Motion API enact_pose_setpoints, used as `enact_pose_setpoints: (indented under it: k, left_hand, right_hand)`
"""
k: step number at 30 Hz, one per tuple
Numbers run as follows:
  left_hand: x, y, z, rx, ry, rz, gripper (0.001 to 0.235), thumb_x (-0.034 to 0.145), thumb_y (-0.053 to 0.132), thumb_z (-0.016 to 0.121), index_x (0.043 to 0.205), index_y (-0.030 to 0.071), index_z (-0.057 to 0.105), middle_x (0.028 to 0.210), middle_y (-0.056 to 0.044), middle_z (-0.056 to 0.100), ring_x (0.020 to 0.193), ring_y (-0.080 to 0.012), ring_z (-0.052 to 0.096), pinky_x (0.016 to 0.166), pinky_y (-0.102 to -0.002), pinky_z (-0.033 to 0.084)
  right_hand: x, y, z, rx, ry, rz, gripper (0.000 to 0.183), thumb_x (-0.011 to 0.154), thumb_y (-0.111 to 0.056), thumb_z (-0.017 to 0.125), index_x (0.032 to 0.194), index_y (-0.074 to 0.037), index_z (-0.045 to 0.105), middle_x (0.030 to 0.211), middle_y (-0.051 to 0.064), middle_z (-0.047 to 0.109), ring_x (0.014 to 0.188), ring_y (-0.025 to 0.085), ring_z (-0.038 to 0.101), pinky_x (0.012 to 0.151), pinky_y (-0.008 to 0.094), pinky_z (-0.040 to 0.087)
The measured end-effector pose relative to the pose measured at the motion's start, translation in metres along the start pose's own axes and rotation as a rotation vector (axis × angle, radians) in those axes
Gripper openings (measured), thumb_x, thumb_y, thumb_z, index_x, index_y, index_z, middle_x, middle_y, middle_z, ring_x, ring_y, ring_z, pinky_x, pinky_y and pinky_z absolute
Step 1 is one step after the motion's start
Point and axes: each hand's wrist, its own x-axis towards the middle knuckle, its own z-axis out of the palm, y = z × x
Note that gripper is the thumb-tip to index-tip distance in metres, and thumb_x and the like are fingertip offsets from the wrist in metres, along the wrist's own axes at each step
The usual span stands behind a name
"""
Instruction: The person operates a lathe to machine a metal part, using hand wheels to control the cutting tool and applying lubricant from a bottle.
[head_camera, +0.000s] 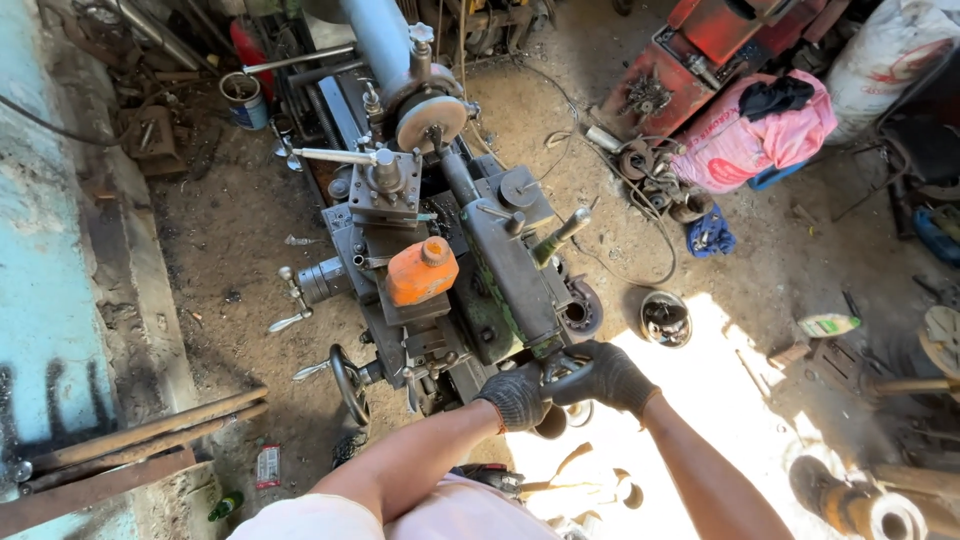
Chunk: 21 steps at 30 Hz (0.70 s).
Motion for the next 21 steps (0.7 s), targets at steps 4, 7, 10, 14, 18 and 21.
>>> enact_pose_setpoints:
  k: [4, 7, 10, 14, 18, 21]
  left_hand:
    - [0.003, 0.002, -0.003, -0.057, 0.014, -0.045, 0.045, 0.095, 0.046, 0.048, 0.106, 0.006, 0.066, 0.088, -0.015, 0.076, 0.099, -0.0409, 0.074, 0.084, -0.053, 0.060]
    - [0.016, 0.008, -0.014, -0.066, 0.013, -0.051, 0.046, 0.095, 0.047, 0.047, 0.107, 0.006, 0.066, 0.089, -0.015, 0.076, 0.100, -0.0407, 0.074, 0.084, -0.053, 0.060]
    - [0.033, 0.017, -0.024, -0.068, 0.000, -0.062, 0.047, 0.095, 0.048, 0.047, 0.108, 0.007, 0.066, 0.090, -0.015, 0.076, 0.101, -0.0404, 0.074, 0.085, -0.053, 0.060]
    - [0.040, 0.023, -0.024, -0.070, -0.033, -0.066, 0.049, 0.095, 0.049, 0.046, 0.109, 0.008, 0.067, 0.093, -0.014, 0.076, 0.103, -0.0401, 0.073, 0.086, -0.053, 0.059]
    - [0.035, 0.020, -0.023, -0.067, -0.076, -0.052, 0.050, 0.094, 0.051, 0.045, 0.110, 0.008, 0.067, 0.094, -0.014, 0.076, 0.104, -0.0398, 0.073, 0.086, -0.053, 0.059]
    - [0.031, 0.017, -0.021, -0.071, -0.104, -0.043, 0.051, 0.094, 0.052, 0.045, 0.111, 0.009, 0.067, 0.096, -0.014, 0.076, 0.105, -0.0396, 0.073, 0.087, -0.053, 0.059]
  right_hand:
    - [0.002, 0.018, 0.004, -0.188, 0.005, -0.089, 0.086, 0.052, -0.017, 0.106, 0.128, 0.001, 0.068, 0.124, 0.019, 0.070, 0.122, 0.033, 0.065, 0.110, 0.043, 0.050]
    - [-0.011, -0.006, 0.001, -0.173, 0.002, -0.060, 0.092, 0.048, -0.018, 0.108, 0.129, 0.002, 0.067, 0.125, 0.019, 0.070, 0.124, 0.034, 0.063, 0.112, 0.045, 0.049]
    - [-0.013, -0.015, 0.001, -0.183, 0.005, -0.052, 0.092, 0.049, -0.016, 0.107, 0.130, 0.003, 0.067, 0.126, 0.021, 0.069, 0.126, 0.036, 0.062, 0.113, 0.047, 0.048]
    - [-0.006, -0.004, 0.002, -0.227, 0.022, -0.032, 0.090, 0.049, -0.023, 0.107, 0.128, -0.003, 0.070, 0.127, 0.017, 0.070, 0.127, 0.035, 0.062, 0.112, 0.045, 0.048]
    - [0.000, 0.008, 0.000, -0.206, 0.008, -0.031, 0.094, 0.050, -0.017, 0.108, 0.132, 0.000, 0.066, 0.128, 0.021, 0.069, 0.126, 0.037, 0.062, 0.114, 0.045, 0.046]
    - [0.003, 0.016, -0.005, -0.146, 0.025, -0.039, 0.096, 0.048, -0.012, 0.106, 0.133, 0.004, 0.065, 0.128, 0.024, 0.067, 0.127, 0.039, 0.060, 0.116, 0.048, 0.043]
